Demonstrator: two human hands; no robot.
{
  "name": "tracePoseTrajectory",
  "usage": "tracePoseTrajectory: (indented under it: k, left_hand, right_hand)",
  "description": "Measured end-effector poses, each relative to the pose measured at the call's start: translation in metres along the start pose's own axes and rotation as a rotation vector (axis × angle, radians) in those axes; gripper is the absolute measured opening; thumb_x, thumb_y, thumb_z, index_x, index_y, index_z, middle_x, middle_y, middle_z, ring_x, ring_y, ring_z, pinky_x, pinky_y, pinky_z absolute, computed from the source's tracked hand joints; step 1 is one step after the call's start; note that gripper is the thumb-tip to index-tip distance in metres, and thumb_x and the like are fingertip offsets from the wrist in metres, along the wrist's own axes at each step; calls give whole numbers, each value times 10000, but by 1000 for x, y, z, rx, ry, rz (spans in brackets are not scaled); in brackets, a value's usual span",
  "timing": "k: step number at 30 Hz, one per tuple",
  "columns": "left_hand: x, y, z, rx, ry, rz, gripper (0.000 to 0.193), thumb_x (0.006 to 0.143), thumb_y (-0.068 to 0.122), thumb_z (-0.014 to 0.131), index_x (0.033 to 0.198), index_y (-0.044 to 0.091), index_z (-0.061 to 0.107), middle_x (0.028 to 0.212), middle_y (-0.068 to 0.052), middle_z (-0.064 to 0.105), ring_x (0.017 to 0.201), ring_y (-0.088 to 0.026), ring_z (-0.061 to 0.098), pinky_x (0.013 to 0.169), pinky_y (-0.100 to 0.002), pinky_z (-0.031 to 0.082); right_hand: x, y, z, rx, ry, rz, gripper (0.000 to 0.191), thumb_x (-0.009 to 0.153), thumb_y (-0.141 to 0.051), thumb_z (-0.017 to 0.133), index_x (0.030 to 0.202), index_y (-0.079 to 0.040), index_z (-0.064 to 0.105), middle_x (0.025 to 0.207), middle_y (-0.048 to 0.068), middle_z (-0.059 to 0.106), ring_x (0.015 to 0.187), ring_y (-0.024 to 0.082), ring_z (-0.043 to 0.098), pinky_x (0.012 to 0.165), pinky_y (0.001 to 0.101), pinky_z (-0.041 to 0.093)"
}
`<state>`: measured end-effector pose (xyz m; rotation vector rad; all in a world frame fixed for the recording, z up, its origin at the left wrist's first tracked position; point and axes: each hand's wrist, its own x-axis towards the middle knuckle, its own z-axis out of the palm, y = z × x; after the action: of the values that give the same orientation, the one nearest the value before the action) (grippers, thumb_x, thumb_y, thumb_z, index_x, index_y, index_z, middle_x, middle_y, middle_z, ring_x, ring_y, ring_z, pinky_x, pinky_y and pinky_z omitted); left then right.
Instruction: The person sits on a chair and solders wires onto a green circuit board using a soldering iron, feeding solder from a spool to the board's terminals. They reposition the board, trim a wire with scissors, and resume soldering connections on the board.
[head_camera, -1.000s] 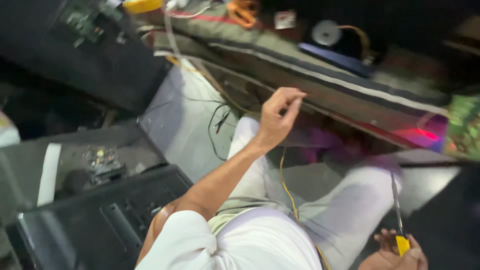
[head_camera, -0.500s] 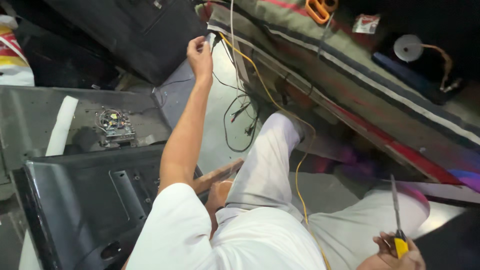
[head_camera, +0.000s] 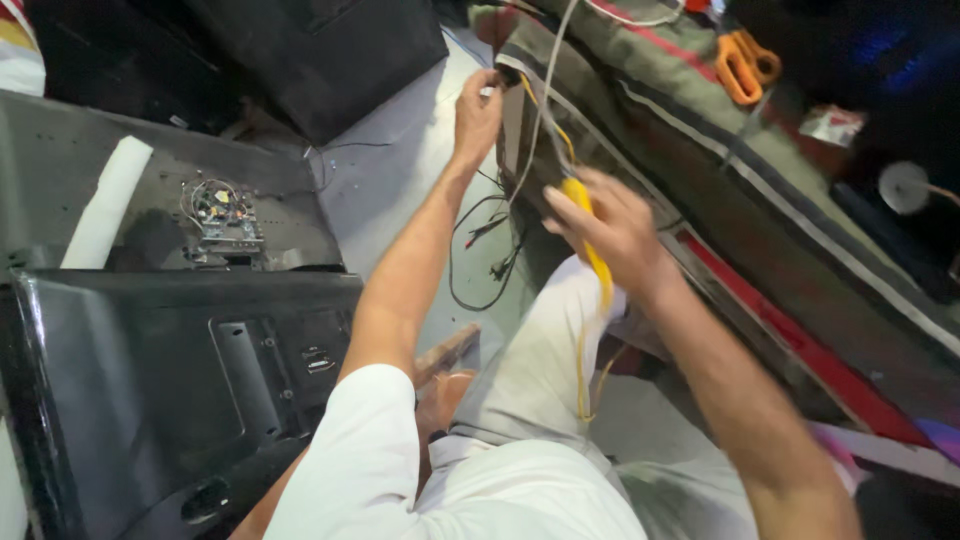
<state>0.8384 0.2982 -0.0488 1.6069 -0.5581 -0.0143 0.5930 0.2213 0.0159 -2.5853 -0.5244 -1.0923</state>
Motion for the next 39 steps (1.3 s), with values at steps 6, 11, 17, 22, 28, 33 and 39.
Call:
tracePoseTrajectory:
  k: [6,11,17,22,28,33,39]
  left_hand:
    - [58,-19,-63,-242,-162,177,369,931,80,620,1296,26,625,1226,-136,695,1107,-247,674,959,-350,533]
    - [112,-42,-95,-27,-171,190,243,962,92,613,1198,67,665,1158,-134,692,1085,-326,687,946,-384,555]
    - [149,-69,-113,255,-178,156,320,916,101,598,1231,145,637,1112,-110,699,1018,-358,682,848,-436,550]
    - [169,-86,-114,432,-288,98,405,910,150,609,1310,213,609,1023,-135,728,976,-371,708,833,-470,549]
    - [136,-102,-131,598,-513,53,619,922,109,558,1509,305,529,1030,-216,727,968,-423,691,862,-529,519]
    - [52,-71,-112,483,-798,-239,370,920,241,664,1280,160,674,835,-214,717,708,-381,704,682,-460,524]
    - [-81,11,-50,236,-1384,-279,449,881,142,673,1330,155,660,882,-147,774,743,-279,762,719,-381,581]
  right_hand:
    - [151,82,114,-185,-371,-315,407,958,-147,583,1362,-109,614,1285,197,643,1351,380,569,1181,491,435]
    - [222,124,175,-299,-494,-355,444,943,-150,562,1385,-133,584,1381,214,615,1384,373,541,1224,479,363]
    - [255,158,207,-430,-685,-437,453,868,-205,541,1312,-124,575,1371,215,607,1373,365,534,1195,469,345]
    - [249,193,225,-467,-651,-491,366,956,-205,524,1315,-135,543,1422,202,600,1415,357,522,1251,468,334]
    - [213,213,213,-451,-591,-514,356,930,-216,540,1281,-159,544,1413,241,594,1397,360,523,1223,483,354]
    - [159,180,156,-76,-299,-371,395,902,-146,602,1296,-111,611,1419,273,588,1385,400,528,1212,560,363]
    - [-7,105,34,65,-32,-182,291,1039,-30,625,1327,-63,646,1197,192,595,1366,440,578,1169,617,465]
